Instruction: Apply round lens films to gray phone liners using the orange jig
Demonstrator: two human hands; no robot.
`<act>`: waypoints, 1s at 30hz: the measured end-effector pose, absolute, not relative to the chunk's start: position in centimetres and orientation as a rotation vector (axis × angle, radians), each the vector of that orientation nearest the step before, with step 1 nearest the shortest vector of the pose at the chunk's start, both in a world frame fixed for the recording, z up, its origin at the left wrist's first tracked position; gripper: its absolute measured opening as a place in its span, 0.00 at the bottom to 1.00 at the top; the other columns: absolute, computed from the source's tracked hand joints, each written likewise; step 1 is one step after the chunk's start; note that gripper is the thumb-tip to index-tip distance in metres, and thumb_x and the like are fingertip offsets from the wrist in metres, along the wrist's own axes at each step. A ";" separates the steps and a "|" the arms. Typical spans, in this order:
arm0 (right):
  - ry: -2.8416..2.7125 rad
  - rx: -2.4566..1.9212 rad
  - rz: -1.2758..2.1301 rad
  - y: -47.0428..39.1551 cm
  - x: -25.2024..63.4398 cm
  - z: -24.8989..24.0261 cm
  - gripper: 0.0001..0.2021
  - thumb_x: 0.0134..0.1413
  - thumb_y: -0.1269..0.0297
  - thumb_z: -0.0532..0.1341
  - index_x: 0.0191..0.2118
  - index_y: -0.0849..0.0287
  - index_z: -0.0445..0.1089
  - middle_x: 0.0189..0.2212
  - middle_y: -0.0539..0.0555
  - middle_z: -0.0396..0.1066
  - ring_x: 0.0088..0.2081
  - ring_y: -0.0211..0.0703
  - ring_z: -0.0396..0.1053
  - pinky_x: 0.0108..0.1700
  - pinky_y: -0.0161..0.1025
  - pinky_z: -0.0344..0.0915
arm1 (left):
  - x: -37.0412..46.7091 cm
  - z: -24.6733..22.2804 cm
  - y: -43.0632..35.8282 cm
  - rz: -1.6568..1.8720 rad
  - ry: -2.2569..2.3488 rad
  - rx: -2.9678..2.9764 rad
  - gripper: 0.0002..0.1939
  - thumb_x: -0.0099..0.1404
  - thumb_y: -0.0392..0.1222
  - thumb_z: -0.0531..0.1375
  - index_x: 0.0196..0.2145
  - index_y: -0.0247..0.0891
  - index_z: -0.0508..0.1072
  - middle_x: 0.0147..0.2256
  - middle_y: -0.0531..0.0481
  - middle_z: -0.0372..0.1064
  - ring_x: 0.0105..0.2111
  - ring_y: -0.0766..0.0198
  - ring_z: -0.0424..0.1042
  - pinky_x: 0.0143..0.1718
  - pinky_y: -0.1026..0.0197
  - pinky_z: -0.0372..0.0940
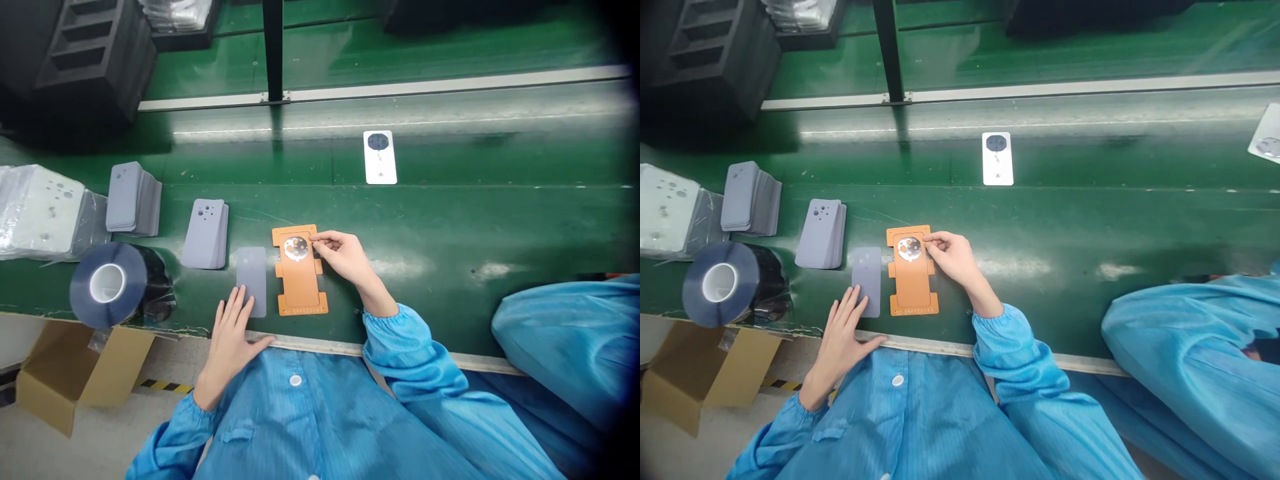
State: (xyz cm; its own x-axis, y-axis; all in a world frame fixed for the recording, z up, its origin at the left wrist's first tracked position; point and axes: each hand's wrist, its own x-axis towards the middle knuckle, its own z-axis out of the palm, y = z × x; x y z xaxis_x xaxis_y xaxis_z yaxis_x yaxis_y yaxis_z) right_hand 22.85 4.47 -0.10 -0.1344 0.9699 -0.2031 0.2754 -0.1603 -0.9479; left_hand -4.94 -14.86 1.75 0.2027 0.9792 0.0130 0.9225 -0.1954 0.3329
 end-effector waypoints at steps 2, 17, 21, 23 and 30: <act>-1.455 -1.468 1.328 4.4 22.9 -0.1 0.14 0.54 0.59 0.65 0.43 0.62 0.81 0.34 0.56 0.80 0.33 0.43 0.75 0.40 0.41 0.71 | -5.5 1.5 -16.8 0.311 1.763 2.304 0.37 0.69 0.53 0.66 0.70 0.42 0.61 0.70 0.31 0.58 0.71 0.39 0.58 0.69 0.32 0.57; -1.447 -1.438 1.277 2.2 21.4 2.8 0.13 0.57 0.58 0.66 0.41 0.61 0.81 0.35 0.58 0.82 0.34 0.44 0.77 0.38 0.41 0.74 | -7.5 4.0 -17.1 1.072 1.576 2.585 0.23 0.63 0.23 0.64 0.55 0.35 0.76 0.48 0.38 0.82 0.52 0.50 0.81 0.48 0.52 0.75; -1.397 -1.299 1.644 1.0 19.9 4.7 0.19 0.62 0.53 0.66 0.49 0.63 0.79 0.35 0.59 0.82 0.28 0.41 0.77 0.30 0.37 0.73 | -6.7 6.4 -14.2 1.376 1.590 2.596 0.24 0.62 0.24 0.66 0.55 0.38 0.77 0.44 0.41 0.83 0.48 0.49 0.82 0.46 0.51 0.77; -1.382 -1.181 1.797 0.9 19.2 5.3 0.23 0.63 0.51 0.66 0.56 0.62 0.76 0.38 0.59 0.82 0.30 0.41 0.78 0.29 0.35 0.73 | -5.7 7.3 -13.1 1.420 1.550 2.621 0.23 0.63 0.26 0.67 0.54 0.40 0.77 0.44 0.42 0.83 0.48 0.49 0.82 0.46 0.50 0.76; -1.210 -0.993 1.793 2.9 19.7 6.6 0.32 0.54 0.62 0.72 0.64 0.60 0.68 0.43 0.56 0.80 0.41 0.44 0.79 0.42 0.41 0.79 | -0.4 5.5 -10.5 1.285 1.220 2.695 0.20 0.66 0.28 0.66 0.54 0.39 0.77 0.45 0.42 0.83 0.52 0.52 0.80 0.50 0.52 0.72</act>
